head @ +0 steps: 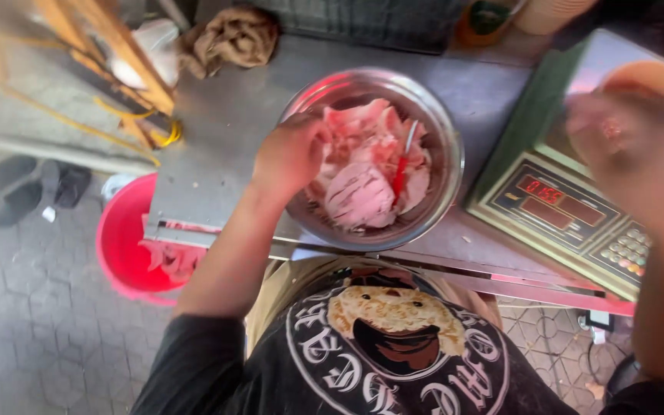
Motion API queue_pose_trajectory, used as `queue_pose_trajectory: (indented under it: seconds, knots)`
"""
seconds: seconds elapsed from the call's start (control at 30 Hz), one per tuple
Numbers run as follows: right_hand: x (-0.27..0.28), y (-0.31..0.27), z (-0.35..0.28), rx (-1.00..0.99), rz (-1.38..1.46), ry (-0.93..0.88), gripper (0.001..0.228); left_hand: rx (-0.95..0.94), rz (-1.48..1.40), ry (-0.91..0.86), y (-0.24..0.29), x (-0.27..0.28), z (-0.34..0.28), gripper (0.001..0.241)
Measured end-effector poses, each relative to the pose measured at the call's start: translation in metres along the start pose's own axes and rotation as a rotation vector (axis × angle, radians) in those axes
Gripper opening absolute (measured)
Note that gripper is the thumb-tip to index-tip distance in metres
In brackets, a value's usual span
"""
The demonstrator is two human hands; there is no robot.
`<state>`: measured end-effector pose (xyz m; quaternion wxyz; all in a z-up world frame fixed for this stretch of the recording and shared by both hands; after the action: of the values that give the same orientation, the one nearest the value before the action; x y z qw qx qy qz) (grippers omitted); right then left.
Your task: Peeling pomelo fruit segments and placing them into containers to be weighed on a digital scale.
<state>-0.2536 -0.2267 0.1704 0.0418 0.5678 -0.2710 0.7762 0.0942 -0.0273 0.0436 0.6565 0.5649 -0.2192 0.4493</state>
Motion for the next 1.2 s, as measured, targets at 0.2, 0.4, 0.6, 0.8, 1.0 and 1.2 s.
queue_pose_trajectory:
  seconds: [0.2, 0.4, 0.6, 0.8, 1.0, 1.2]
  knots:
    - [-0.128, -0.069, 0.036, -0.174, -0.238, -0.679, 0.028, 0.161, 0.256, -0.366, -0.019, -0.027, 0.014, 0.020]
    - [-0.207, -0.042, 0.060, -0.139, -0.376, -0.796, 0.054, 0.187, 0.580, -0.481, 0.007, -0.024, 0.015, 0.059]
    - [-0.236, -0.027, 0.070, -0.148, -0.306, -0.614, 0.031, 0.225, 0.462, -0.656, 0.085, -0.056, -0.016, 0.081]
    - [-0.218, -0.038, 0.067, -0.211, -0.255, -0.524, 0.028, 0.252, 0.441, -0.703, 0.045, -0.092, -0.014, 0.075]
    - [-0.239, -0.024, 0.069, -0.259, -0.298, -0.557, 0.027, 0.115, 0.424, -0.555, 0.050, -0.090, -0.017, 0.097]
    - [-0.199, -0.042, 0.070, -0.336, -0.087, -0.460, 0.033, 0.270, 0.182, -0.737, 0.064, -0.030, -0.011, 0.103]
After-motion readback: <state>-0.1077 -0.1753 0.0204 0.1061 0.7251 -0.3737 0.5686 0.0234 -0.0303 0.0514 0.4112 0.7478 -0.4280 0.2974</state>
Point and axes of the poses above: each hand's wrist, its own z-axis towards the middle knuckle, its own x-axis out of the back of the hand, y = z × x, the point moved 3 cm from there along z, towards the middle knuckle, and after that the axes turned 13 degrees about -y, right-handed, at the moved point
